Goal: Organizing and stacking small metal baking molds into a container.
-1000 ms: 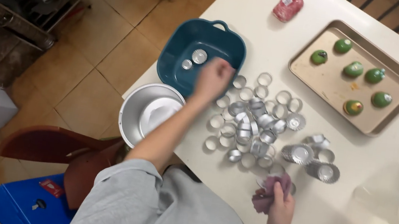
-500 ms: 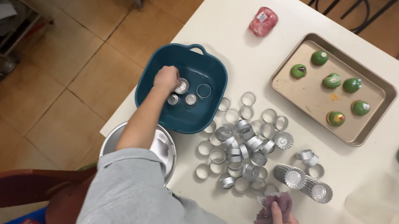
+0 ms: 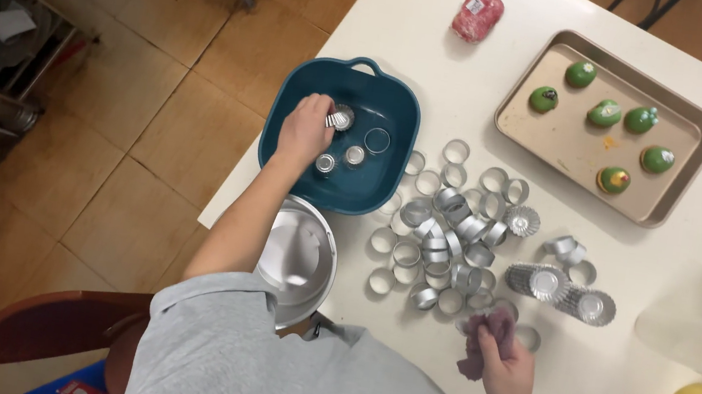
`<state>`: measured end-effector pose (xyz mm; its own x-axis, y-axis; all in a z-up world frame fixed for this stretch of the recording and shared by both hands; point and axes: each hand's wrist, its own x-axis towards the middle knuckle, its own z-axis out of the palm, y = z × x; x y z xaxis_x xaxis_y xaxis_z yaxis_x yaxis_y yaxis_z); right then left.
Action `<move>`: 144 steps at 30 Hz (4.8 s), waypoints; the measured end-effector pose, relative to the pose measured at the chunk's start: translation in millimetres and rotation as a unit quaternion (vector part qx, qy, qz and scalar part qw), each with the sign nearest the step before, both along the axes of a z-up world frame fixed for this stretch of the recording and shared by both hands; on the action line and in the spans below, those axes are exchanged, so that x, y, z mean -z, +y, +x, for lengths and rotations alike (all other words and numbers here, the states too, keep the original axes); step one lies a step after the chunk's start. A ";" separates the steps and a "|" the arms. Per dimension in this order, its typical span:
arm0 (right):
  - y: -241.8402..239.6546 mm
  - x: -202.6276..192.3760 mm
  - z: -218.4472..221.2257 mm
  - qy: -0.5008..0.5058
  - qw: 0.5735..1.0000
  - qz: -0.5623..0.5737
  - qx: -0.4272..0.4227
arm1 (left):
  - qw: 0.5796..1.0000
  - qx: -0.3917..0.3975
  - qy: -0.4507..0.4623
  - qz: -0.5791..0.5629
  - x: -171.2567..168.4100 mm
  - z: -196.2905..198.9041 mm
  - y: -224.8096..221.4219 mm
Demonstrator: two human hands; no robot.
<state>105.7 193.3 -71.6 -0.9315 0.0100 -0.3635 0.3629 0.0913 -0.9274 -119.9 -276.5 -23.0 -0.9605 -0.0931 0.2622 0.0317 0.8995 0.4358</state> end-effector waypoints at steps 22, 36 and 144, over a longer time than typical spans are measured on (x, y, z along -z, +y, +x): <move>-78.1 -107.1 -93.7 0.395 0.894 0.207 -0.036 | 0.573 0.052 -0.231 0.785 -22.0 134.9 257.0; -93.3 -137.8 -103.4 0.286 0.876 0.358 -0.154 | 0.558 0.041 -0.132 0.818 -14.9 129.1 280.3; -107.2 -114.0 -110.2 0.265 0.863 0.391 -0.181 | 0.448 -0.041 -0.070 0.890 6.3 122.6 263.3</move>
<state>-4.5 86.1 42.4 -0.9585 -0.2670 0.1001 -0.2762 0.7824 -0.5582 2.7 -13.3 -29.3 -0.9300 -0.0727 -0.3602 -0.1086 -0.8822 0.4583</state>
